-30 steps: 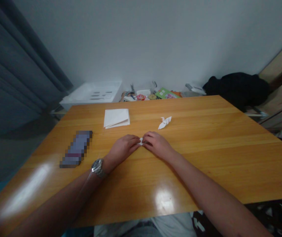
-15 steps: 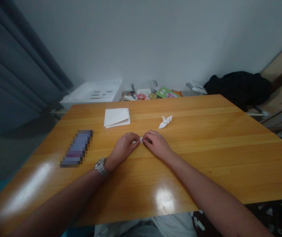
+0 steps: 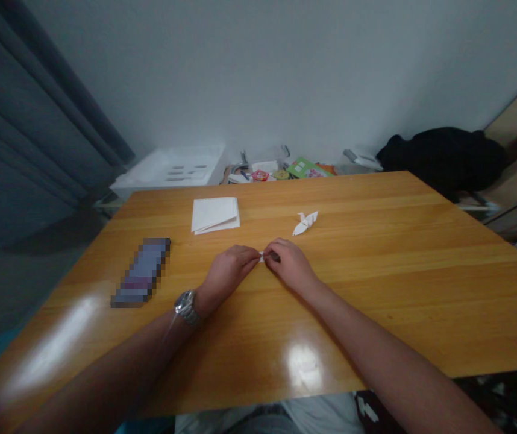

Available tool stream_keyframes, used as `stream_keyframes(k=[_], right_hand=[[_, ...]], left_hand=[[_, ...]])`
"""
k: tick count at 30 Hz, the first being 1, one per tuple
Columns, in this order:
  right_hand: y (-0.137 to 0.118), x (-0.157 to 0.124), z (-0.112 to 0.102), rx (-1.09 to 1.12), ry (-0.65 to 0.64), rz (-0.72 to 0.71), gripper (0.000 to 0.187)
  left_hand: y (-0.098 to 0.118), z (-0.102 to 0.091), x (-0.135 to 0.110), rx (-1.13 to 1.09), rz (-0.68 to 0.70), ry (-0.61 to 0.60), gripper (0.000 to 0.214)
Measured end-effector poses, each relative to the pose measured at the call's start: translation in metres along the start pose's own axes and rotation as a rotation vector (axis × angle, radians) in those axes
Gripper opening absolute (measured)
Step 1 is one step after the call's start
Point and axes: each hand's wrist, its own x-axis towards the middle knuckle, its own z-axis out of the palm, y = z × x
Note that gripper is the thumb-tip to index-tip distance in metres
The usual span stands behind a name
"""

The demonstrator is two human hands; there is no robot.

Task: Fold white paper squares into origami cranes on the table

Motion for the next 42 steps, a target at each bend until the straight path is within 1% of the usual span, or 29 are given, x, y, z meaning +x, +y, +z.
stream_keyframes(k=[6,9,11,16,18,19,22,26,28,31,35,39,42], right_hand=[[0.004,-0.001,0.001,-0.039,-0.001,-0.032,0.008],[0.002,-0.003,0.000,-0.125,-0.023,-0.089,0.007],[0.000,-0.005,-0.002,-0.204,-0.054,-0.151,0.010],[-0.004,-0.013,-0.009,-0.413,-0.186,-0.300,0.021],[-0.002,-0.017,-0.012,-0.448,-0.228,-0.365,0.029],[0.000,-0.019,-0.013,-0.458,-0.239,-0.376,0.032],[0.007,-0.025,-0.015,-0.469,-0.250,-0.363,0.039],[0.012,-0.029,-0.014,-0.510,-0.260,-0.340,0.041],[0.012,-0.030,-0.014,-0.513,-0.263,-0.329,0.041],[0.012,-0.031,-0.013,-0.484,-0.252,-0.313,0.041],[0.016,-0.032,-0.013,-0.432,-0.240,-0.308,0.042],[0.019,-0.034,-0.017,-0.394,-0.247,-0.315,0.041],[0.015,-0.032,-0.021,-0.374,-0.227,-0.316,0.039]], left_hand=[[0.002,-0.003,-0.006,0.117,0.131,-0.041,0.029],[0.005,-0.005,-0.008,0.156,0.144,-0.064,0.030],[0.005,-0.005,-0.009,0.166,0.141,-0.076,0.030],[0.002,-0.006,-0.012,0.149,0.162,-0.090,0.032],[0.001,-0.006,-0.013,0.147,0.170,-0.097,0.033],[0.001,-0.006,-0.013,0.149,0.171,-0.100,0.034],[0.002,-0.006,-0.014,0.166,0.177,-0.117,0.036],[-0.002,-0.007,-0.020,0.217,0.200,-0.151,0.041],[-0.006,-0.006,-0.024,0.244,0.220,-0.146,0.044],[-0.010,-0.005,-0.030,0.287,0.265,-0.134,0.049],[-0.010,-0.005,-0.035,0.319,0.261,-0.124,0.055],[-0.010,-0.008,-0.038,0.315,0.257,-0.131,0.054],[-0.013,-0.010,-0.041,0.307,0.258,-0.121,0.053]])
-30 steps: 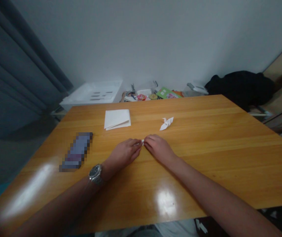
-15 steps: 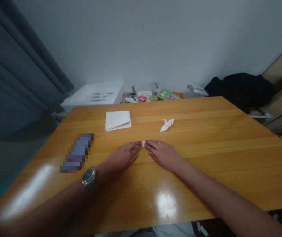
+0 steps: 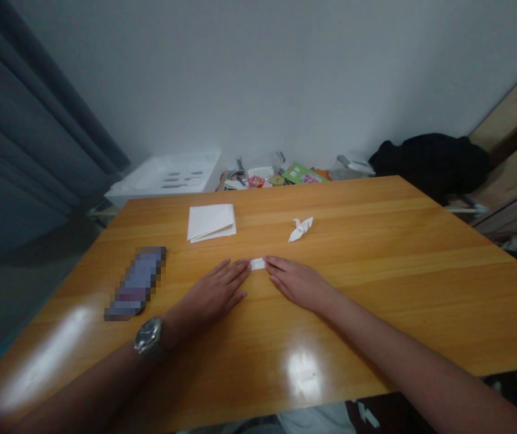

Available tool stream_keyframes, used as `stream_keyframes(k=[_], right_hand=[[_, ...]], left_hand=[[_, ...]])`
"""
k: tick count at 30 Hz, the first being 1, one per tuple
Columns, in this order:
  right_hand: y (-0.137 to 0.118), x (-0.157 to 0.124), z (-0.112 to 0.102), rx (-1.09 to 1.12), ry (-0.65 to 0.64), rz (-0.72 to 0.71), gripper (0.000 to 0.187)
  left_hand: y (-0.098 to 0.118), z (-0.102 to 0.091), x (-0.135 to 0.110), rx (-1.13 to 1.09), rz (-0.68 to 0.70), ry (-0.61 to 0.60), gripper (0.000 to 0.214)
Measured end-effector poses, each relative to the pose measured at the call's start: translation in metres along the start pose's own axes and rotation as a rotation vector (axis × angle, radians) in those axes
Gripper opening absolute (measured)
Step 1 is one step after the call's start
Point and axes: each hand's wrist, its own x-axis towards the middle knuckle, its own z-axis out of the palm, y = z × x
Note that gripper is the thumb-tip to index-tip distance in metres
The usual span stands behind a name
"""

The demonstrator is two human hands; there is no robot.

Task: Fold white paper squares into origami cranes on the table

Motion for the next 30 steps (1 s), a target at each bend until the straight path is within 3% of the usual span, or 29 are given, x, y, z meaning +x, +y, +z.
stream_keyframes(k=[9,18,25,30], right_hand=[[-0.016,0.026,-0.012,-0.101,0.017,0.032,0.025],[-0.009,0.025,-0.001,-0.149,0.182,-0.066,0.022],[-0.007,0.023,-0.002,-0.081,0.163,-0.055,0.021],[-0.004,0.022,-0.005,-0.013,0.096,-0.033,0.022]], left_hand=[[0.000,-0.008,0.010,-0.038,-0.025,-0.019,0.046],[0.012,-0.027,0.036,-0.032,-0.134,-0.028,0.028],[0.012,-0.016,0.036,-0.027,-0.141,0.021,0.026],[0.003,-0.005,0.036,-0.168,-0.162,0.100,0.024]])
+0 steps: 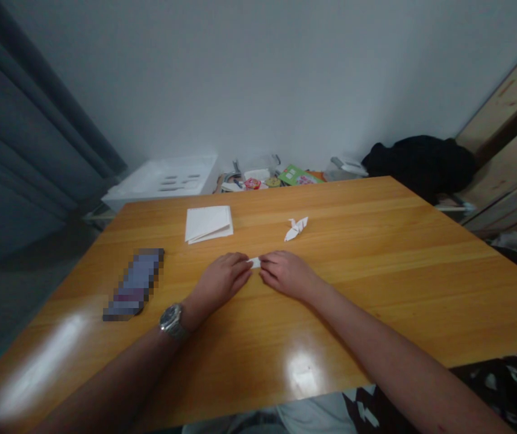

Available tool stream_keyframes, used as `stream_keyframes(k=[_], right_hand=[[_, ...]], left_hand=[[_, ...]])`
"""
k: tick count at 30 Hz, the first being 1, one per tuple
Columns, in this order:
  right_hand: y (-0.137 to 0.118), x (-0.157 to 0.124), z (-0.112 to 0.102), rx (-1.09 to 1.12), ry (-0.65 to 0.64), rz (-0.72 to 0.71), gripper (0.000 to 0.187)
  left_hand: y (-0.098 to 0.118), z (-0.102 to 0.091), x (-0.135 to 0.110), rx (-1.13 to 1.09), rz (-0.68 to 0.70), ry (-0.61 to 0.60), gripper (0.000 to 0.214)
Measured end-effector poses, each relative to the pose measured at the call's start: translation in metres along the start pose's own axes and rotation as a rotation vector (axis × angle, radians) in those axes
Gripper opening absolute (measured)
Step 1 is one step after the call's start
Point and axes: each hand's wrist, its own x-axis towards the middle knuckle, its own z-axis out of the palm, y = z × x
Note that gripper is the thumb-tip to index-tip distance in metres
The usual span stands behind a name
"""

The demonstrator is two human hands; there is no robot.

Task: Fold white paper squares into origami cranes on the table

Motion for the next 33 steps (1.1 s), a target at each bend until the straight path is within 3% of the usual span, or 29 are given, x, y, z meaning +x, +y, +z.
stream_keyframes(k=[9,33], right_hand=[[0.013,-0.001,0.002,0.320,0.048,0.091,0.014],[0.014,0.001,0.007,0.274,0.045,0.072,0.013]], left_hand=[[-0.010,0.007,0.001,-0.126,0.005,0.047,0.023],[-0.012,0.015,0.001,-0.253,0.008,0.103,0.019]])
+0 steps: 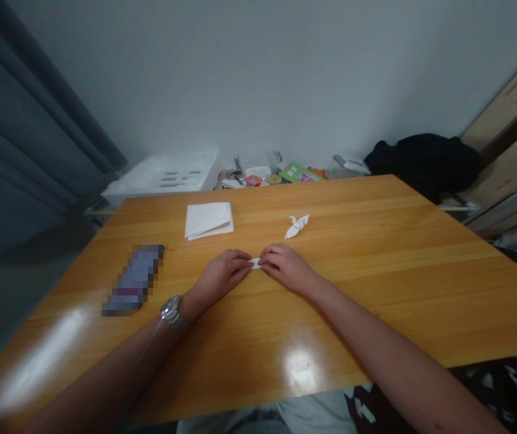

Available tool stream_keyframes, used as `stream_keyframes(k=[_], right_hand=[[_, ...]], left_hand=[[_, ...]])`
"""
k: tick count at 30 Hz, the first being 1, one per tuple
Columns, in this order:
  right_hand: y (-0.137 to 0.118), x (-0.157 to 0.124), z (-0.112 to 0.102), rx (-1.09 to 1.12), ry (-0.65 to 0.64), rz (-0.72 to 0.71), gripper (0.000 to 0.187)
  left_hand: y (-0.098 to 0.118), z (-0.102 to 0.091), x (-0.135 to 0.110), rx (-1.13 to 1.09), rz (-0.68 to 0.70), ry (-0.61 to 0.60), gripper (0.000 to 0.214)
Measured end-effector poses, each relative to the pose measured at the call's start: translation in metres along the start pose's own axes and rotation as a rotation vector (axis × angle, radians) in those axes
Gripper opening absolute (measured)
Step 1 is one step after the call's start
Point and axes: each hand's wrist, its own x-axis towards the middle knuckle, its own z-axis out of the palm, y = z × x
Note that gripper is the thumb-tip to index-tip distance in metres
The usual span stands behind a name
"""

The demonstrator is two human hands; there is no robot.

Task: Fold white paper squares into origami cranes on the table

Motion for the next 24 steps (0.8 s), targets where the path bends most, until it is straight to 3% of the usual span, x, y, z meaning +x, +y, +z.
stream_keyframes(k=[24], right_hand=[[-0.0060,0.0022,0.0030,0.108,0.035,0.107,0.010]], left_hand=[[0.0036,0.0023,0.0010,-0.056,-0.048,0.015,0.016]])
